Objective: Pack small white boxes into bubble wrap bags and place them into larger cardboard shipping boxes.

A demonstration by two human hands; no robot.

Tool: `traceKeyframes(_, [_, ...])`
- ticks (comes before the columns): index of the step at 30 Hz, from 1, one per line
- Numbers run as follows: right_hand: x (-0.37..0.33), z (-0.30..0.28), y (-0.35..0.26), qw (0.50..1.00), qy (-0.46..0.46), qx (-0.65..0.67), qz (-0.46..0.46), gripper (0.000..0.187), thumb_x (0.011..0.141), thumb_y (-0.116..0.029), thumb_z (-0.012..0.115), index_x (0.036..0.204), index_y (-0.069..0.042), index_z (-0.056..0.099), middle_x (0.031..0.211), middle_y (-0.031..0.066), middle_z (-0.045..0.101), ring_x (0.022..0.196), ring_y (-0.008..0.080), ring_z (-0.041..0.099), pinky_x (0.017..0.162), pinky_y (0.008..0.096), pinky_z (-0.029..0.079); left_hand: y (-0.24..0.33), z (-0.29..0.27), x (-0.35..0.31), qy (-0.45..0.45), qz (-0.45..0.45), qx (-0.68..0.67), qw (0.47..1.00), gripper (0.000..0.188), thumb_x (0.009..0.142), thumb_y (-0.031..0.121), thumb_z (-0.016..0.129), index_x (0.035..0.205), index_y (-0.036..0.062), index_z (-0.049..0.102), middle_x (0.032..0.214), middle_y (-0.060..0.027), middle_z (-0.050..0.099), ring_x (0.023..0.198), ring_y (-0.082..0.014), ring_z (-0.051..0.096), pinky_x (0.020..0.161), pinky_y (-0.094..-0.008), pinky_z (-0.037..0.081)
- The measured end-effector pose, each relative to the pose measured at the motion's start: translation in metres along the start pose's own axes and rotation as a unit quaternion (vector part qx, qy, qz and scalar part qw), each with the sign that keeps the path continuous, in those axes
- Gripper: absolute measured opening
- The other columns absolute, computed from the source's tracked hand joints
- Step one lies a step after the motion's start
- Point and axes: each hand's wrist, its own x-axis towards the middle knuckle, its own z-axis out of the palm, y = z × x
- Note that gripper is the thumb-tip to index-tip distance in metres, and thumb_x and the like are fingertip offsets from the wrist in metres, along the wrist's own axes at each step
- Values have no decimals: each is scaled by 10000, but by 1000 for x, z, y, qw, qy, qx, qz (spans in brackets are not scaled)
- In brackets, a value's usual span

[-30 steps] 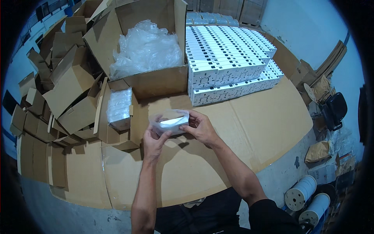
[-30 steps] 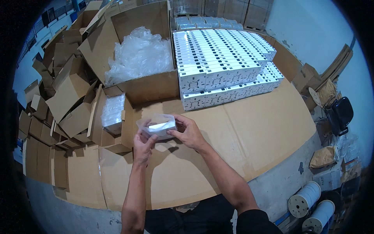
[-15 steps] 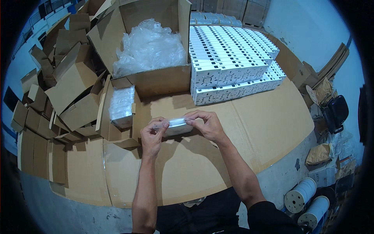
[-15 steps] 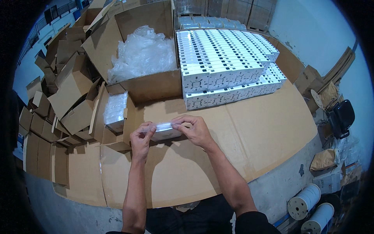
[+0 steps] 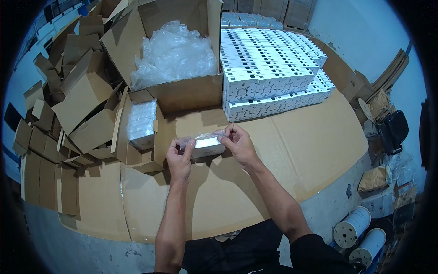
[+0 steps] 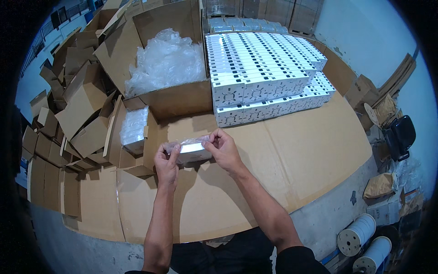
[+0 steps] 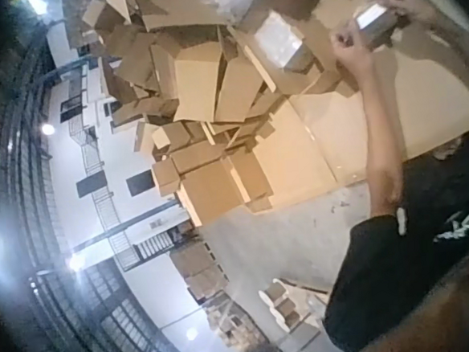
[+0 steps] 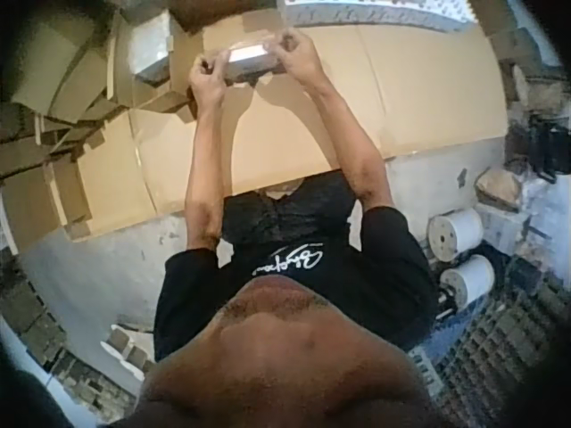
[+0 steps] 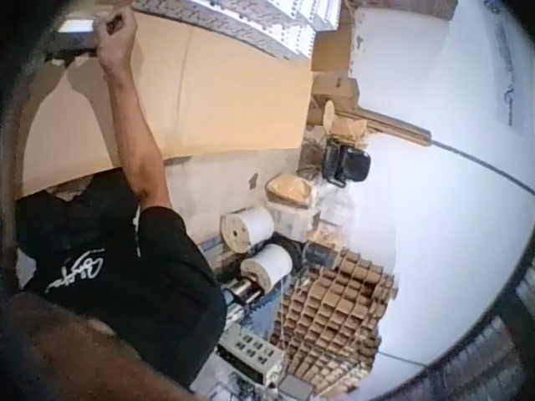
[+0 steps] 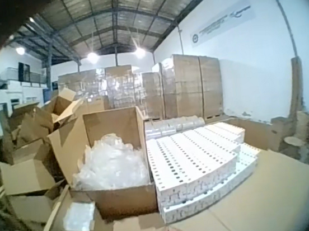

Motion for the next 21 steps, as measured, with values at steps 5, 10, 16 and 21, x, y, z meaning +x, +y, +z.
traceKeyframes(5, [-1,1,-24,985,7,161,-64,251,913,-1,705,1158,-16,652,1260,143,626,1086,165,611,972,296,503,2,0,-1,-5,-6,-12,1000,179,939,120,758,915,70,588,974,-27,666,907,-91,586,854,-267,476])
traceKeyframes(10, [-2,-25,-32,987,-135,-33,-82,310,905,-35,727,1214,-62,727,1296,123,634,1111,153,618,938,284,528,0,0,1,-15,-13,-5,1000,152,946,104,746,973,65,602,985,-19,649,923,-93,585,856,-273,478])
traceKeyframes(16, [-7,-6,-29,991,-93,-89,26,313,921,-57,719,1234,-46,723,1038,50,739,910,119,671,785,256,563,6,0,0,-16,-5,-13,1000,155,939,94,750,999,62,610,981,-18,649,926,-98,589,861,-277,481])
traceKeyframes(21, [-5,-9,-24,991,-67,-95,70,308,922,-74,738,1228,-49,724,1005,52,736,891,92,655,717,231,548,24,19,-13,104,163,39,980,164,912,42,745,946,38,585,970,-68,645,914,-151,609,837,-330,502])
